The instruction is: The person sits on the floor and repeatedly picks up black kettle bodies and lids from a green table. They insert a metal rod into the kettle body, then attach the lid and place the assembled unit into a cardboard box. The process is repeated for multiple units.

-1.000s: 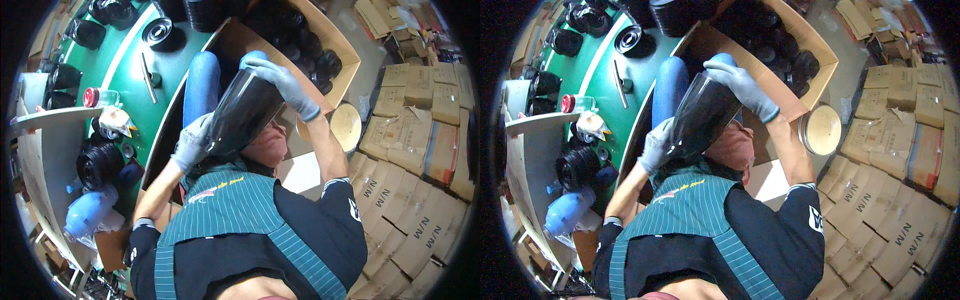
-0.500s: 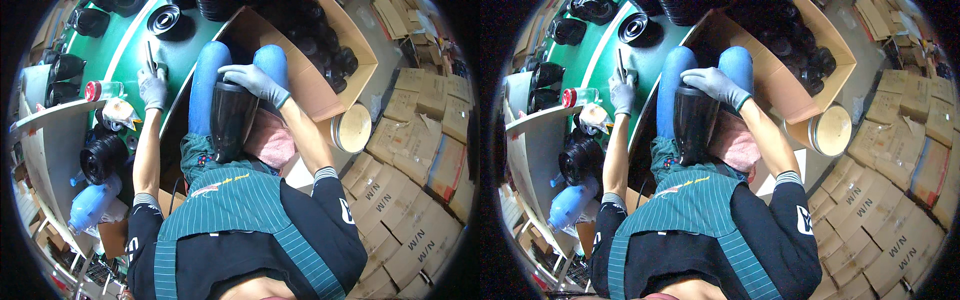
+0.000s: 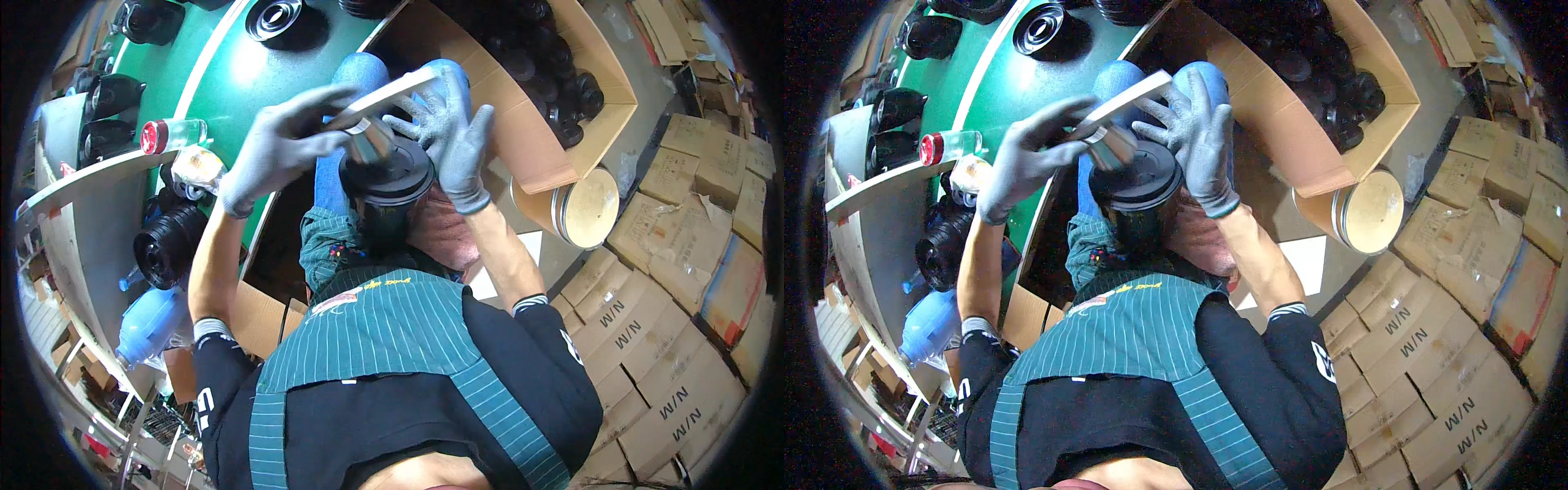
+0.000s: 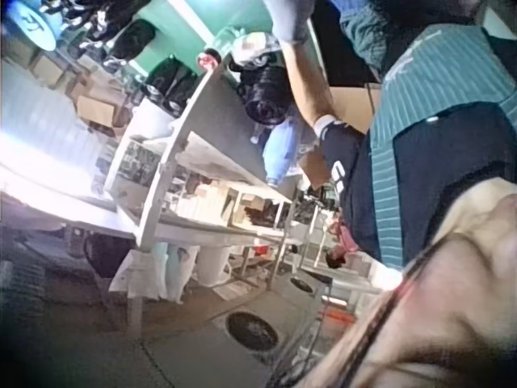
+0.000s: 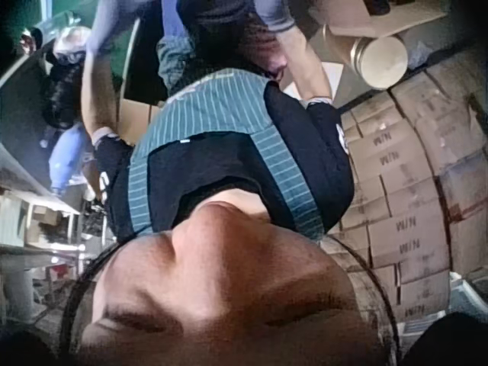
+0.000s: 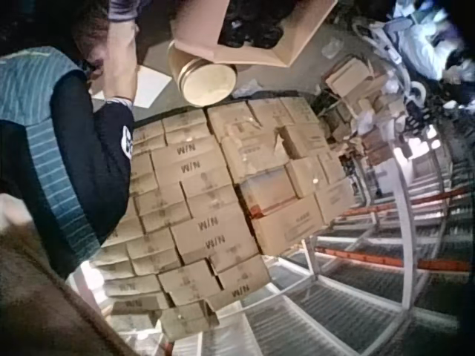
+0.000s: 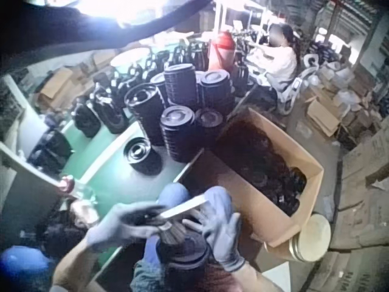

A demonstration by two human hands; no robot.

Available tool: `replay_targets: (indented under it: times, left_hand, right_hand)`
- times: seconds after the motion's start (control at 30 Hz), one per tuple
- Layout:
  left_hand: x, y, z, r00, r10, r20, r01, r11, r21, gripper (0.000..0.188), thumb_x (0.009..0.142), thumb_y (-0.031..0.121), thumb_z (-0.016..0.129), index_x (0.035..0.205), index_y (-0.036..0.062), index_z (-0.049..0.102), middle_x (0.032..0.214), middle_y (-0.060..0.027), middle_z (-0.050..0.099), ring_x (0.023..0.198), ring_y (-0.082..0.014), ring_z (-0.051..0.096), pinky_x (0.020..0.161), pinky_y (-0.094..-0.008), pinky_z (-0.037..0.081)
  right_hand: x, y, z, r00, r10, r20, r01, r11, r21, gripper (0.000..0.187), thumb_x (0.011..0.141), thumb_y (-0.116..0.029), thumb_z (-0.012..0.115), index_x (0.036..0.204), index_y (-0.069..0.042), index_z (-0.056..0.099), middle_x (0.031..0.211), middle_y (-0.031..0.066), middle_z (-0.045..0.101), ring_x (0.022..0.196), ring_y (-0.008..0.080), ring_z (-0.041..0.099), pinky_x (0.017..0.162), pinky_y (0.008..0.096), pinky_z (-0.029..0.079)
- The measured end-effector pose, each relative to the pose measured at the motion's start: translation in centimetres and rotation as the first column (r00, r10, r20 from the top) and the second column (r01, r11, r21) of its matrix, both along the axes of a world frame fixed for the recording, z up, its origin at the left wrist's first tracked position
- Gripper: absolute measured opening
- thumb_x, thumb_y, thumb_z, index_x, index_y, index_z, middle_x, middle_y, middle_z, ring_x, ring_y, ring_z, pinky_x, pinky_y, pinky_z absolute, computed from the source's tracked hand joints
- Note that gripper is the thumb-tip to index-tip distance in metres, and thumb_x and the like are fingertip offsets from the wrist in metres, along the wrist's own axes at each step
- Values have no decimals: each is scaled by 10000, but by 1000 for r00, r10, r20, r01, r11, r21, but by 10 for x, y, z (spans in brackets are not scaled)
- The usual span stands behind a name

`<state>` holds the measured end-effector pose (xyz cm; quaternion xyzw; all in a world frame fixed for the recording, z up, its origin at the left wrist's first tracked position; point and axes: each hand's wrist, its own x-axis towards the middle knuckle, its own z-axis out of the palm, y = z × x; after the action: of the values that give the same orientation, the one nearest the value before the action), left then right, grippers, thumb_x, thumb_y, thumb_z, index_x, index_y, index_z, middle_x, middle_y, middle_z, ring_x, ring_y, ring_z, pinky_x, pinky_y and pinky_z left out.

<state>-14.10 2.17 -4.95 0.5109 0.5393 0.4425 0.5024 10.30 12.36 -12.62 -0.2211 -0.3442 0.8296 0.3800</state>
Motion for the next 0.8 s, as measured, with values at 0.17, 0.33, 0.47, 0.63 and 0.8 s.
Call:
replay_targets:
  times: [0.17, 0.33, 0.47, 0.63, 0.8]
  left_hand:
    - [23, 14, 28, 881, -223, -416, 193, 974, -115, 524, 945, 58, 767, 1459, 88, 669, 1172, -165, 797, 1017, -199, 782, 949, -390, 615]
    - [66, -8, 44, 562, -142, -815, 118, 989, -91, 719, 913, 297, 797, 1537, 32, 559, 1301, -210, 712, 1255, -400, 660, 1054, -482, 546]
    - [129, -4, 58, 504, 19, -864, 126, 987, 95, 845, 979, 510, 704, 1571, -45, 471, 1553, -314, 503, 1500, -517, 415, 1283, -648, 229]
    - [129, 2, 43, 635, 67, -769, 90, 983, 159, 823, 989, 452, 707, 1576, -60, 440, 1558, -317, 491, 1509, -497, 417, 1276, -628, 255]
    - [81, -12, 22, 647, 165, -744, -83, 986, 146, 691, 1002, 316, 696, 1562, -23, 476, 1518, -304, 537, 1456, -492, 481, 1232, -547, 367]
  right_hand:
    - [-3, -3, -7, 977, -112, -183, 39, 932, -360, 829, 1054, -737, 473, 1489, -36, 548, 1195, 170, 706, 1192, 356, 691, 1120, 555, 543]
    - [-11, 20, -19, 987, 128, -96, -152, 942, -301, 435, 1145, -319, 555, 1446, -7, 591, 939, 31, 695, 946, 183, 716, 986, 373, 604]
    - [-46, 27, -35, 906, 422, -7, -422, 905, -46, 482, 1154, -304, 501, 1528, -4, 544, 1116, 103, 771, 1044, 192, 739, 927, 334, 609]
    - [-50, 39, -85, 837, 546, -46, -547, 834, -72, 404, 1150, -175, 431, 1460, 20, 600, 1195, 67, 753, 1044, 116, 694, 910, 256, 569]
    - [6, 11, -41, 961, 173, -215, -239, 911, -337, 321, 1133, -182, 498, 1361, -5, 637, 1202, 144, 756, 1266, 303, 686, 1144, 458, 527]
